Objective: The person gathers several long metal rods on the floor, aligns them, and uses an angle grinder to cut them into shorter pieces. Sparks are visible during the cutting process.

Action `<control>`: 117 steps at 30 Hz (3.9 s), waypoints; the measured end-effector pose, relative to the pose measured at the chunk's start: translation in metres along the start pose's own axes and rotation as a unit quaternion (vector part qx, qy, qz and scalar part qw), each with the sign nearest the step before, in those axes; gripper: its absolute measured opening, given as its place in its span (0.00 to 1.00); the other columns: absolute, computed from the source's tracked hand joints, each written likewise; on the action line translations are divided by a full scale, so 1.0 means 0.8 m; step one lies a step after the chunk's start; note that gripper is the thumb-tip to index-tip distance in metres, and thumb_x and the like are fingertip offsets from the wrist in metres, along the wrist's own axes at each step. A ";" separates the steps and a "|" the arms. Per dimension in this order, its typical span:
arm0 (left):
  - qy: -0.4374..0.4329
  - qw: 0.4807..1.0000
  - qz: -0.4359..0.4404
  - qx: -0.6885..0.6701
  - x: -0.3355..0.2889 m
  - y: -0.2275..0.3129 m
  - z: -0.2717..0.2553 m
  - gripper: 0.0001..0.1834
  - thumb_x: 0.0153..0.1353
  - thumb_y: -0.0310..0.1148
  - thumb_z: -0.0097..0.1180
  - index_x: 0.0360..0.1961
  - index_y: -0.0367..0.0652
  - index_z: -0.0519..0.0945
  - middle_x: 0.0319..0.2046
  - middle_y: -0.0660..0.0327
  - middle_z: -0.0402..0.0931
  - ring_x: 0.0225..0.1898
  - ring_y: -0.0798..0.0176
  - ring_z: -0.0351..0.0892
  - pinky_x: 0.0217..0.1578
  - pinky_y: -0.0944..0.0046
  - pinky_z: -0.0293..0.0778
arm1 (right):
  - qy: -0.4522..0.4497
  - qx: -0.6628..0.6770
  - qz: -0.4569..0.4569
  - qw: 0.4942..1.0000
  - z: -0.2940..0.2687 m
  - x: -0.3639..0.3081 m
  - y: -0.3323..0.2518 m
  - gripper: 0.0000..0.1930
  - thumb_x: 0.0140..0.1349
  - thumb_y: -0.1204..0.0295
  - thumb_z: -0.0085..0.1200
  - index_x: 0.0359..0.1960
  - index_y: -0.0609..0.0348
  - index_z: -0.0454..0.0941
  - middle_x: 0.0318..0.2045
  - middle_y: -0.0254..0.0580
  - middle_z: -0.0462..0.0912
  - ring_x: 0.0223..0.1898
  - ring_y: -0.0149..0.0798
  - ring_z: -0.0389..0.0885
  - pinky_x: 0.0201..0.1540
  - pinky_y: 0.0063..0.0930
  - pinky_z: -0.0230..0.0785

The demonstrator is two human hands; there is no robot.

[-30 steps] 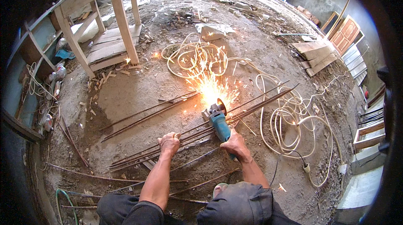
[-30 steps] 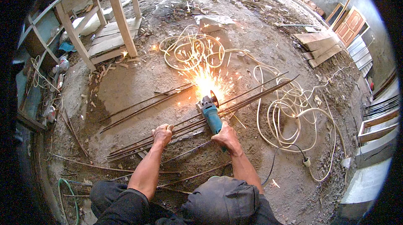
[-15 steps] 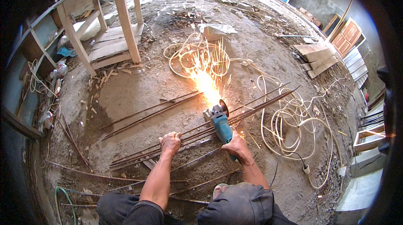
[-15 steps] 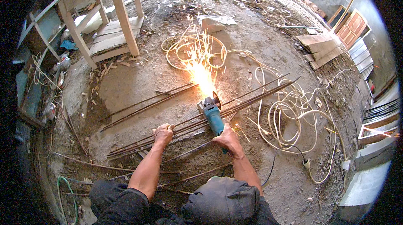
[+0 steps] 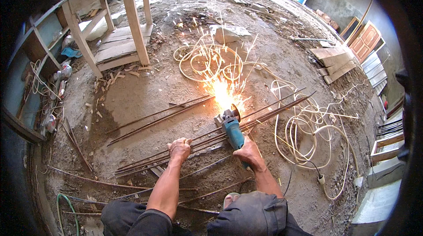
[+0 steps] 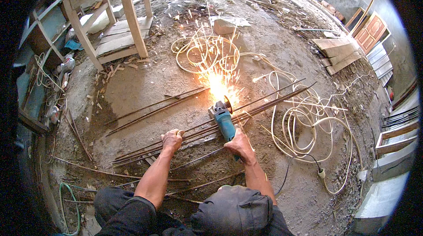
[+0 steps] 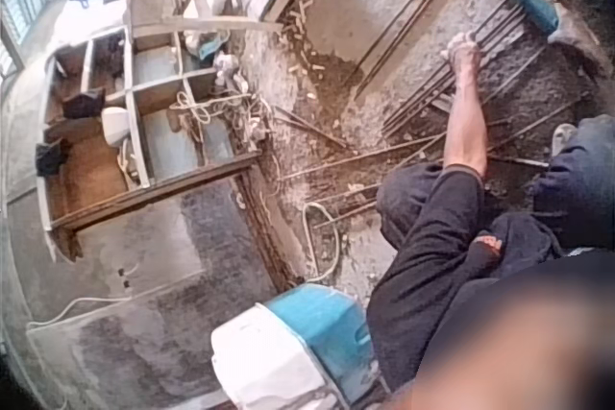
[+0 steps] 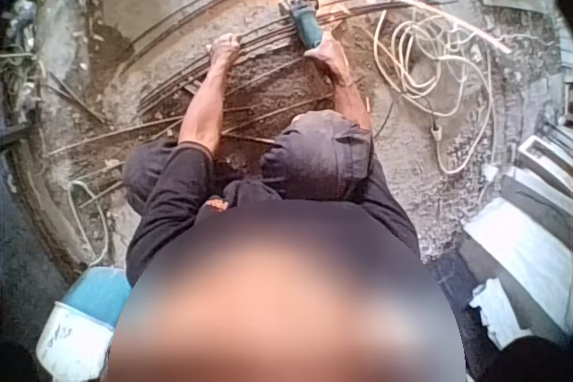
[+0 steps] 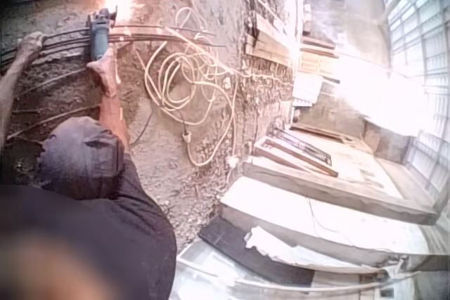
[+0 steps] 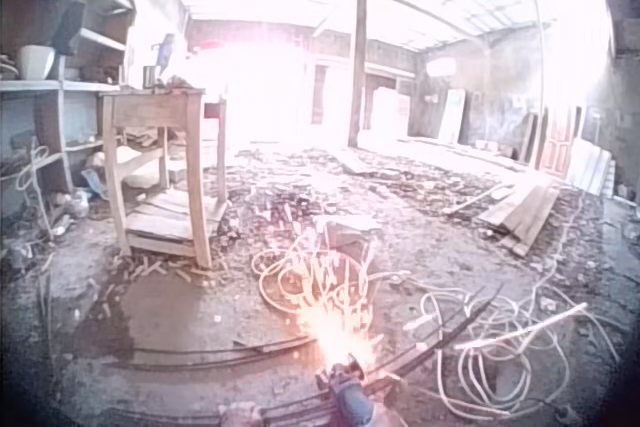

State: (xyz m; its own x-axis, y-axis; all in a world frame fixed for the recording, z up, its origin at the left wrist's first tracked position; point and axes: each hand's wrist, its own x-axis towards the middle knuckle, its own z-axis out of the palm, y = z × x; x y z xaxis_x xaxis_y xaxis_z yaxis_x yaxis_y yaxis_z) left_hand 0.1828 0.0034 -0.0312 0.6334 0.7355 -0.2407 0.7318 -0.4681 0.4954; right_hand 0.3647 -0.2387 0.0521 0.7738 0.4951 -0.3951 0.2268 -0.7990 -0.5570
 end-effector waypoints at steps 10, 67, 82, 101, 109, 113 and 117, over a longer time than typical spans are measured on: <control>-0.023 1.000 -0.010 0.006 -0.002 0.004 -0.006 0.21 0.71 0.52 0.48 0.41 0.48 0.86 0.47 0.53 0.85 0.55 0.47 0.80 0.59 0.44 0.60 | 0.011 -0.006 -0.022 1.000 0.003 0.009 0.005 0.39 0.37 0.60 0.75 0.53 0.64 0.75 0.44 0.63 0.85 0.49 0.60 0.85 0.54 0.46 0.77; -0.052 0.998 -0.022 0.011 0.006 0.004 -0.005 0.23 0.72 0.54 0.46 0.46 0.49 0.85 0.52 0.54 0.83 0.59 0.49 0.77 0.62 0.43 0.60 | 0.150 0.089 -0.034 0.984 -0.043 -0.041 0.020 0.37 0.36 0.67 0.74 0.55 0.60 0.76 0.40 0.56 0.86 0.42 0.56 0.87 0.49 0.45 0.78; -0.053 0.993 -0.081 0.072 0.065 -0.083 -0.049 0.28 0.73 0.57 0.40 0.54 0.52 0.84 0.57 0.57 0.81 0.62 0.48 0.76 0.64 0.34 0.59 | 0.228 0.188 -0.004 0.955 -0.114 -0.125 0.075 0.33 0.39 0.71 0.68 0.54 0.61 0.77 0.39 0.44 0.84 0.41 0.45 0.84 0.48 0.38 0.75; 0.244 0.965 0.054 0.073 0.043 -0.082 -0.035 0.11 0.61 0.45 0.62 0.36 0.51 0.88 0.39 0.56 0.84 0.46 0.51 0.80 0.54 0.48 0.69 | 0.214 0.163 -0.029 0.963 -0.100 -0.138 0.065 0.33 0.38 0.74 0.69 0.52 0.62 0.76 0.37 0.36 0.80 0.37 0.36 0.79 0.44 0.32 0.74; -0.095 0.987 0.033 -0.122 0.002 -0.011 -0.002 0.23 0.68 0.52 0.56 0.45 0.43 0.88 0.44 0.46 0.85 0.49 0.43 0.83 0.52 0.52 0.76 | 0.190 0.229 0.004 0.955 -0.089 -0.139 0.075 0.34 0.38 0.73 0.71 0.53 0.62 0.76 0.38 0.39 0.82 0.38 0.38 0.81 0.44 0.33 0.75; -0.069 0.990 0.088 -0.089 -0.003 -0.016 -0.003 0.23 0.68 0.53 0.56 0.42 0.42 0.88 0.43 0.45 0.84 0.49 0.43 0.83 0.49 0.52 0.75 | 0.168 0.221 0.000 0.961 -0.081 -0.128 0.080 0.34 0.38 0.73 0.70 0.53 0.63 0.76 0.40 0.41 0.83 0.39 0.39 0.81 0.44 0.33 0.75; -0.050 0.989 0.099 -0.095 -0.006 -0.020 0.006 0.22 0.68 0.52 0.57 0.40 0.43 0.88 0.40 0.47 0.84 0.46 0.44 0.82 0.48 0.51 0.75 | 0.122 0.155 0.047 0.979 -0.064 -0.107 0.082 0.31 0.38 0.71 0.69 0.49 0.64 0.77 0.35 0.42 0.83 0.35 0.38 0.82 0.40 0.35 0.76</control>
State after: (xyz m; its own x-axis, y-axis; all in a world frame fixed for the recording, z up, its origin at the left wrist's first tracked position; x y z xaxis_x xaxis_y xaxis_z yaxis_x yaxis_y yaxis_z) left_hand 0.1694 0.0048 -0.0419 0.7877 0.5826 -0.2002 0.5370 -0.4901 0.6866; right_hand 0.3439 -0.3510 0.0865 0.9096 0.2980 -0.2895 -0.0132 -0.6757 -0.7370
